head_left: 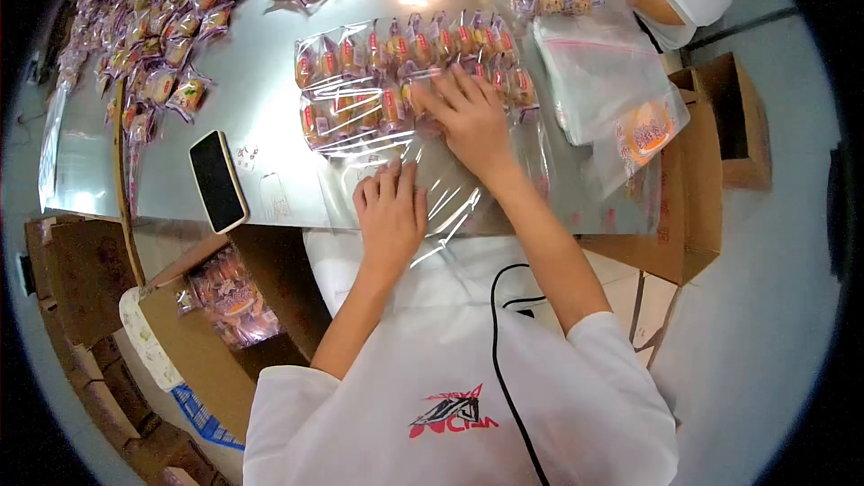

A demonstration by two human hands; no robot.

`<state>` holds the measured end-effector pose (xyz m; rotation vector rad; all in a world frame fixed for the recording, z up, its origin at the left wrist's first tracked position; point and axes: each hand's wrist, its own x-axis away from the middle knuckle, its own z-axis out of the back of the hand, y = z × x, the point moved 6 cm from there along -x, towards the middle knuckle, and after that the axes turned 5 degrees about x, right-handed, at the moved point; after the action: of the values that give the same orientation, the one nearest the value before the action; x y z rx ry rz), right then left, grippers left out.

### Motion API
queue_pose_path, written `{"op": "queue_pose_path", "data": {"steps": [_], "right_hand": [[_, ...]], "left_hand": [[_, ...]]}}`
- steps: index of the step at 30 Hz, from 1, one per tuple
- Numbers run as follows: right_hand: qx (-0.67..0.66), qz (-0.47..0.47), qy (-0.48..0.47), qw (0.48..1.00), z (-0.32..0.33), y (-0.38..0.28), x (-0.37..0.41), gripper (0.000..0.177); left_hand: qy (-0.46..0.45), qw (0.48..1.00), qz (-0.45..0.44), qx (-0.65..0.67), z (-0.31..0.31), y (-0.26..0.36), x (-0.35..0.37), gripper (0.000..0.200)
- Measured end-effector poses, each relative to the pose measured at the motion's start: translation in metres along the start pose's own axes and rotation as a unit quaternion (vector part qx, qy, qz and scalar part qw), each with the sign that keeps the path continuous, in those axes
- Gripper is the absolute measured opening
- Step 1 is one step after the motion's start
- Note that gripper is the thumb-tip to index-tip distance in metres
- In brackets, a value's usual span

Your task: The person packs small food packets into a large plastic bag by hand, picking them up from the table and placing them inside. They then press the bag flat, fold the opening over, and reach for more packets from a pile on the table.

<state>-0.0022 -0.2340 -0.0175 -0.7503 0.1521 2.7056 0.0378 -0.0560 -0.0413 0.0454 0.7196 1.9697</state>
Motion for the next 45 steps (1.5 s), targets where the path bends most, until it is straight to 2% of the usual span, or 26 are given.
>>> {"op": "queue_pose_path", "data": {"steps": [3,7,8,9,11,12,13,15,21,22,25,26,27,29,33,34,36,37,38,39,41,42,45], "right_hand": [[-0.030,0.005,0.007,1.000,0.000,-0.001,-0.013,0.065],[-0.053,0.023,-0.021,0.998,0.025,-0.019,-0.021,0.065],[-0.058,0.024,-0.030,0.998,0.027,-0.026,-0.020,0.066],[-0.058,0.027,-0.013,0.998,0.024,-0.031,-0.021,0.066],[-0.061,0.031,0.024,0.997,0.008,-0.043,-0.018,0.065],[0.015,0.028,0.029,0.999,-0.005,-0.046,-0.018,0.061],[-0.012,0.007,0.076,0.997,-0.002,-0.047,-0.021,0.058],[-0.001,0.017,0.122,0.992,-0.009,-0.046,-0.021,0.057],[0.004,0.007,0.075,0.997,-0.003,-0.047,-0.025,0.053],[-0.011,0.013,0.043,0.999,-0.002,-0.047,-0.022,0.054],[-0.026,-0.003,-0.012,1.000,0.018,-0.034,-0.005,0.061],[-0.007,-0.013,-0.036,0.999,0.017,-0.025,0.002,0.072],[-0.024,-0.039,-0.035,0.998,0.020,-0.014,0.007,0.073],[-0.062,-0.091,-0.033,0.993,0.021,0.005,0.015,0.075],[0.017,-0.061,-0.028,0.998,0.019,0.006,0.014,0.074],[0.040,-0.056,-0.028,0.997,0.015,0.005,0.018,0.072],[0.090,-0.038,-0.019,0.995,0.004,0.009,0.016,0.070],[0.057,-0.049,0.006,0.997,0.002,0.013,0.012,0.068],[0.021,-0.061,0.024,0.998,0.000,0.013,0.014,0.067],[-0.016,-0.078,0.036,0.996,0.000,0.010,0.021,0.066],[0.011,-0.066,0.039,0.997,-0.004,0.011,0.027,0.064],[0.024,-0.056,0.045,0.997,-0.008,0.013,0.024,0.063],[0.028,-0.060,0.084,0.994,-0.012,0.012,0.025,0.060]], "left_hand": [[0.026,0.999,-0.027,-0.014,0.001,0.001,-0.005,0.043],[0.004,1.000,-0.007,-0.021,0.000,-0.002,-0.008,0.044],[-0.034,0.999,0.021,-0.030,-0.006,-0.004,-0.004,0.045],[-0.070,0.996,0.049,-0.039,-0.014,-0.008,0.000,0.045],[0.054,0.995,-0.052,-0.061,-0.015,-0.009,0.008,0.044],[0.027,0.999,-0.008,-0.025,-0.012,-0.008,0.004,0.043],[0.001,0.999,0.038,0.011,-0.009,-0.006,-0.001,0.043],[0.018,1.000,0.003,-0.004,-0.004,-0.005,-0.001,0.042],[0.027,0.999,-0.011,-0.032,-0.004,-0.003,-0.003,0.042],[0.023,0.999,-0.005,-0.028,-0.003,-0.003,-0.002,0.043],[0.013,1.000,0.007,-0.023,0.007,-0.002,-0.011,0.044],[0.003,1.000,0.012,-0.025,0.012,0.000,-0.013,0.045],[-0.010,0.999,0.018,-0.026,0.013,0.000,-0.012,0.046],[0.031,0.999,-0.009,0.003,0.018,-0.003,-0.016,0.048],[0.116,0.992,-0.050,-0.023,0.036,0.007,-0.050,0.058],[0.122,0.986,-0.067,-0.093,0.034,0.009,-0.057,0.066],[0.129,0.984,-0.063,-0.102,0.029,0.003,-0.060,0.067],[0.138,0.983,-0.062,-0.106,0.023,-0.001,-0.065,0.067],[0.175,0.980,-0.062,-0.069,0.019,-0.005,-0.062,0.063],[0.167,0.983,-0.056,-0.059,0.014,-0.008,-0.057,0.060],[0.158,0.986,-0.047,-0.039,0.009,-0.013,-0.054,0.055],[0.186,0.979,-0.069,-0.051,0.013,-0.005,-0.051,0.048],[0.198,0.975,-0.095,-0.024,0.013,-0.008,-0.046,0.042]]}}
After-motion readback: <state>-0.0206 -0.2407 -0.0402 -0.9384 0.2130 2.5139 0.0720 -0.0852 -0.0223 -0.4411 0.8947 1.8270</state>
